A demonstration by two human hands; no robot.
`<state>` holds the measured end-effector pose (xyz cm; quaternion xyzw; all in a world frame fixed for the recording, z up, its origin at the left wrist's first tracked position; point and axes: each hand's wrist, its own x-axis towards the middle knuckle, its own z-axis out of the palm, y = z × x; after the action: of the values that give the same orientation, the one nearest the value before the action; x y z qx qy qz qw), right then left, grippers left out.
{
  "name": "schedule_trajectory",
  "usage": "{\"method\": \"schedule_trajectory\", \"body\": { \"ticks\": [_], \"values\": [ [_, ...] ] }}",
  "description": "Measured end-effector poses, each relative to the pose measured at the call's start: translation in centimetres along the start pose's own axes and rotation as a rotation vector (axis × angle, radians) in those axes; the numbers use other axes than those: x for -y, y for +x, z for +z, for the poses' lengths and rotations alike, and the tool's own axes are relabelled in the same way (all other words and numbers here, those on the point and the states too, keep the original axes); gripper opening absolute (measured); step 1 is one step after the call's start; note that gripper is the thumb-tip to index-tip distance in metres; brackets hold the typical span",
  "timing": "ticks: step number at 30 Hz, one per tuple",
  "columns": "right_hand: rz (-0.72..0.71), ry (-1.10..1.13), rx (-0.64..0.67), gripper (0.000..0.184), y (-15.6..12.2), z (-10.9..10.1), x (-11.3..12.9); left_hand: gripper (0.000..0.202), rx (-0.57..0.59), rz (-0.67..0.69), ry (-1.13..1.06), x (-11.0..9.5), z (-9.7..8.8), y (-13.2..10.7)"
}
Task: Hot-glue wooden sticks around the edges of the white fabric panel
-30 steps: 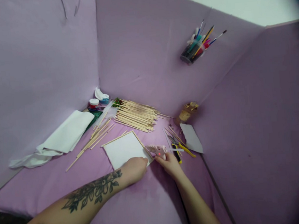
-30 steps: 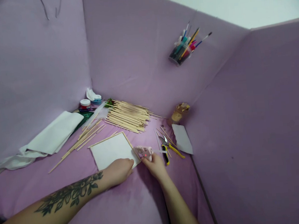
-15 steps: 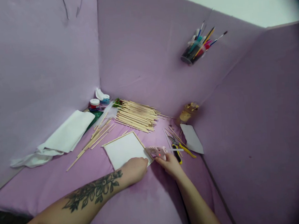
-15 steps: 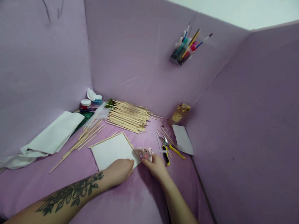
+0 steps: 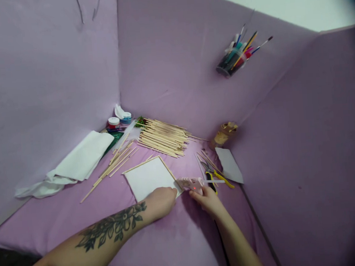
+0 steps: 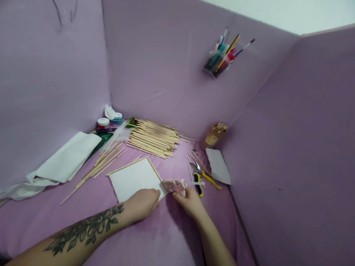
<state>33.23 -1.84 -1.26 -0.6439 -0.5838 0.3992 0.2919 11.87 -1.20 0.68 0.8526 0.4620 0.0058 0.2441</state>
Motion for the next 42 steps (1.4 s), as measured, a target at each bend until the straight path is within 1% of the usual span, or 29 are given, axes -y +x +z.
{"method": "schedule_trajectory", "body": {
  "ticks": [3, 5, 10, 14, 19, 22, 25, 29, 31, 35, 42],
  "values": [
    [0.060, 0.048, -0.033, 0.034, 0.3, 0.2, 0.1, 0.026, 0.006, -0.024, -0.026, -0.1, -0.3, -0.3],
    [0.084, 0.073, -0.029, 0.037, 0.8, 0.6, 0.5, 0.027, 0.019, -0.037, -0.039, -0.2, -0.6, -0.5],
    [0.033, 0.054, -0.001, 0.036, 2.6, 1.3, 1.7, 0.029, 0.008, -0.013, -0.044, -0.5, -1.2, -0.7],
    [0.011, 0.010, 0.011, 0.034, 3.2, 1.6, 2.2, 0.026, 0.013, -0.027, -0.055, -0.5, -1.1, -0.7],
    [-0.012, -0.011, -0.003, 0.031, 3.2, 1.7, 1.7, 0.029, 0.009, -0.013, -0.060, -0.3, -0.7, -0.5],
    [-0.051, -0.016, 0.020, 0.029, 2.9, 1.4, 1.4, 0.029, 0.010, -0.025, -0.064, -0.3, -0.7, -0.5],
    [-0.048, -0.019, 0.037, 0.029, 2.5, 0.9, 1.1, 0.029, 0.018, -0.032, -0.064, -0.4, -0.7, -0.5],
    [-0.027, -0.044, -0.031, 0.029, 2.4, 0.7, 1.2, 0.028, -0.002, -0.048, -0.095, -0.3, -0.6, -0.4],
    [-0.038, -0.029, -0.042, 0.029, 2.5, 1.0, 1.4, 0.026, -0.003, -0.032, -0.068, -0.2, -0.5, -0.3],
    [-0.073, 0.000, -0.020, 0.030, 2.7, 1.5, 1.7, 0.026, 0.023, 0.006, 0.023, -0.2, -0.6, 0.1],
    [-0.076, 0.098, -0.071, 0.031, 2.6, 1.8, 1.5, 0.028, 0.040, 0.016, 0.118, -0.2, -0.8, 0.3]
  ]
}}
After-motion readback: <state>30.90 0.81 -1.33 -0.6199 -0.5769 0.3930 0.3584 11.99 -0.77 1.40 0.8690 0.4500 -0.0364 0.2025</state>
